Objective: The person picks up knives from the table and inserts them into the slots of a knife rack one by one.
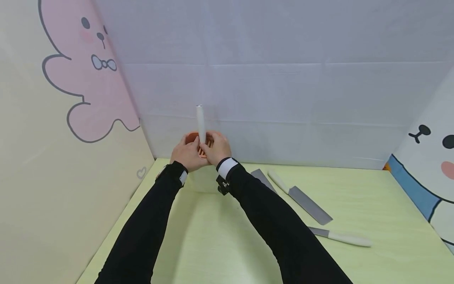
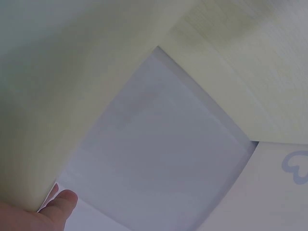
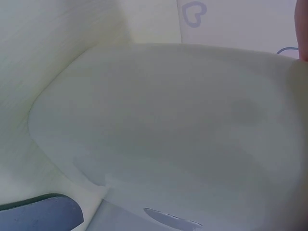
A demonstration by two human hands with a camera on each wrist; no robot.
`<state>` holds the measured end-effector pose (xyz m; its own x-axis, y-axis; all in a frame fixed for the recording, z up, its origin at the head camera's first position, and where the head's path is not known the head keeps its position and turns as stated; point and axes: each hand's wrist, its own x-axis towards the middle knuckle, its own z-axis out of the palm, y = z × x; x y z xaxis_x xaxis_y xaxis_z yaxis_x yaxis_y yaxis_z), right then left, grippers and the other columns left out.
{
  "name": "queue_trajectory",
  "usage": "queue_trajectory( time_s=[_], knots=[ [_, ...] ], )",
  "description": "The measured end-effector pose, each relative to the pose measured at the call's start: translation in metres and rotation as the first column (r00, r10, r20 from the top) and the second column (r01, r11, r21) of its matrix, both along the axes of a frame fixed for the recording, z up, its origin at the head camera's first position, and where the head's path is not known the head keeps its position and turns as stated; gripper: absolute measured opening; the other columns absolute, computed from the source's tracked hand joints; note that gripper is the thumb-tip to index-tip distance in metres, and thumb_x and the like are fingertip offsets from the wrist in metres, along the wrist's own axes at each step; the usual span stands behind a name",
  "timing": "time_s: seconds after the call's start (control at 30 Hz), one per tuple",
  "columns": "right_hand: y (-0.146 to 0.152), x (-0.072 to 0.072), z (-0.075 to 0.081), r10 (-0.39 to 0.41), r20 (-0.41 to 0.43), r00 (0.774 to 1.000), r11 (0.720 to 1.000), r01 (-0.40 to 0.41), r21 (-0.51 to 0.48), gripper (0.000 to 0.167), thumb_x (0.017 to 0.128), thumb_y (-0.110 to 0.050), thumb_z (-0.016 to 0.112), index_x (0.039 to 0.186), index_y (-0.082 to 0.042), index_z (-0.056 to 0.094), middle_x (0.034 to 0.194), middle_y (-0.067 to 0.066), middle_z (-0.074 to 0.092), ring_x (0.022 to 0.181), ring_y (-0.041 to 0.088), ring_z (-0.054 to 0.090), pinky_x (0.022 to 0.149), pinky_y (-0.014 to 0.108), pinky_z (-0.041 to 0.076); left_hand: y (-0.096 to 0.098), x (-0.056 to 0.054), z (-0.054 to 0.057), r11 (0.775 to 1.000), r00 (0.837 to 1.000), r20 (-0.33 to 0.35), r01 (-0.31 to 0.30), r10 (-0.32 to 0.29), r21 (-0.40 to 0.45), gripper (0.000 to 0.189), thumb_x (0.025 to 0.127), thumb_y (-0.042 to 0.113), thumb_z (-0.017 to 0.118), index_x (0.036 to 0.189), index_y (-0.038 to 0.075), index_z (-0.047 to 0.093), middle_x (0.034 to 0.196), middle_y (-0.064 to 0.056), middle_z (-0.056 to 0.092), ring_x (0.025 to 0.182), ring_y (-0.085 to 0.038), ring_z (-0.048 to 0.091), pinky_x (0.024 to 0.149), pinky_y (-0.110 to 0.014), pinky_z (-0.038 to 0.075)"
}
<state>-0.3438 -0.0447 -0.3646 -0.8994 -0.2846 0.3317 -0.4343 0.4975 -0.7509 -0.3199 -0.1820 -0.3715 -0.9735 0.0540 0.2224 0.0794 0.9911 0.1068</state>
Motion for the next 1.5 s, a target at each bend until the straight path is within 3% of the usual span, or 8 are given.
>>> queue_trajectory(
  time_s=[0.27,0.4,0.57,0.73,0.9,1.03,1.23,1.5],
  knots=[
    [0.008,0.000,-0.002,0.027,0.020,0.999,1.000,-0.027,-0.010,0.051,0.101,-0.021,0.068,0.146,-0.005,0.053,0.141,0.013,0.061,0.131,0.029,0.055,0.111,0.044,0.043,0.003,-0.004,-0.003,1.000,0.999,-0.019,0.025,-0.025,0.004,0.098,0.084,0.071,0.065,0.152,0.003,0.047,0.113,-0.010,0.076,0.148,-0.036,0.037,0.123,-0.047,0.026],
    [0.028,0.001,0.003,0.089,0.078,0.993,0.996,-0.088,-0.022,0.057,0.104,-0.026,0.063,0.154,-0.005,0.043,0.150,0.014,0.053,0.138,0.030,0.049,0.114,0.046,0.040,0.004,-0.004,-0.004,0.997,0.999,-0.010,0.032,-0.031,0.065,0.107,0.079,0.077,0.068,0.153,0.004,0.045,0.125,-0.012,0.071,0.148,-0.037,0.037,0.120,-0.048,0.031],
    [0.089,0.004,0.017,0.100,0.111,0.989,0.994,-0.094,-0.057,0.055,0.107,-0.024,0.057,0.154,0.000,0.041,0.149,0.018,0.052,0.138,0.034,0.049,0.111,0.049,0.042,0.001,-0.002,-0.004,0.977,0.999,0.007,0.036,-0.039,0.210,0.108,0.072,0.078,0.075,0.154,0.014,0.045,0.148,-0.012,0.055,0.148,-0.036,0.034,0.112,-0.049,0.042],
    [0.176,0.014,0.018,0.091,0.097,0.991,0.991,-0.099,0.090,0.048,0.108,-0.021,0.055,0.148,0.004,0.046,0.138,0.025,0.059,0.126,0.040,0.057,0.104,0.054,0.046,-0.009,-0.001,0.000,0.971,0.999,-0.017,0.042,-0.039,0.236,0.103,0.072,0.074,0.078,0.153,0.019,0.047,0.148,-0.010,0.055,0.146,-0.033,0.036,0.106,-0.051,0.047],
    [0.248,0.039,-0.011,0.119,0.076,0.990,0.933,-0.138,0.333,0.040,0.106,-0.018,0.059,0.136,0.007,0.058,0.123,0.024,0.067,0.109,0.038,0.065,0.091,0.054,0.053,-0.018,0.001,0.000,0.971,0.999,-0.018,0.033,-0.030,0.236,0.101,0.071,0.075,0.078,0.151,0.019,0.049,0.147,-0.009,0.055,0.145,-0.032,0.035,0.102,-0.049,0.050],
    [0.289,0.069,-0.040,0.110,0.077,0.991,0.883,-0.133,0.451,0.035,0.101,-0.016,0.066,0.128,0.006,0.063,0.116,0.021,0.070,0.100,0.034,0.069,0.083,0.050,0.057,-0.021,0.001,-0.002,0.968,0.999,-0.009,0.037,-0.036,0.249,0.100,0.071,0.075,0.078,0.149,0.018,0.051,0.152,-0.008,0.050,0.146,-0.030,0.035,0.102,-0.049,0.049],
    [0.336,0.100,-0.074,0.020,0.086,0.996,0.841,-0.063,0.538,0.039,0.093,-0.018,0.076,0.122,0.007,0.067,0.112,0.020,0.071,0.098,0.037,0.068,0.083,0.055,0.057,-0.021,0.004,-0.003,0.967,0.999,-0.011,0.037,-0.036,0.252,0.098,0.072,0.075,0.078,0.148,0.018,0.052,0.151,-0.008,0.051,0.144,-0.031,0.036,0.102,-0.050,0.049],
    [0.368,0.116,-0.107,0.003,0.158,0.987,0.809,-0.096,0.580,0.049,0.082,-0.030,0.085,0.116,0.002,0.072,0.111,0.016,0.072,0.103,0.041,0.067,0.086,0.058,0.054,-0.025,0.002,-0.005,0.965,0.999,-0.003,0.045,-0.046,0.258,0.096,0.073,0.073,0.078,0.148,0.019,0.052,0.151,-0.007,0.052,0.146,-0.031,0.035,0.105,-0.051,0.048]
  ],
)
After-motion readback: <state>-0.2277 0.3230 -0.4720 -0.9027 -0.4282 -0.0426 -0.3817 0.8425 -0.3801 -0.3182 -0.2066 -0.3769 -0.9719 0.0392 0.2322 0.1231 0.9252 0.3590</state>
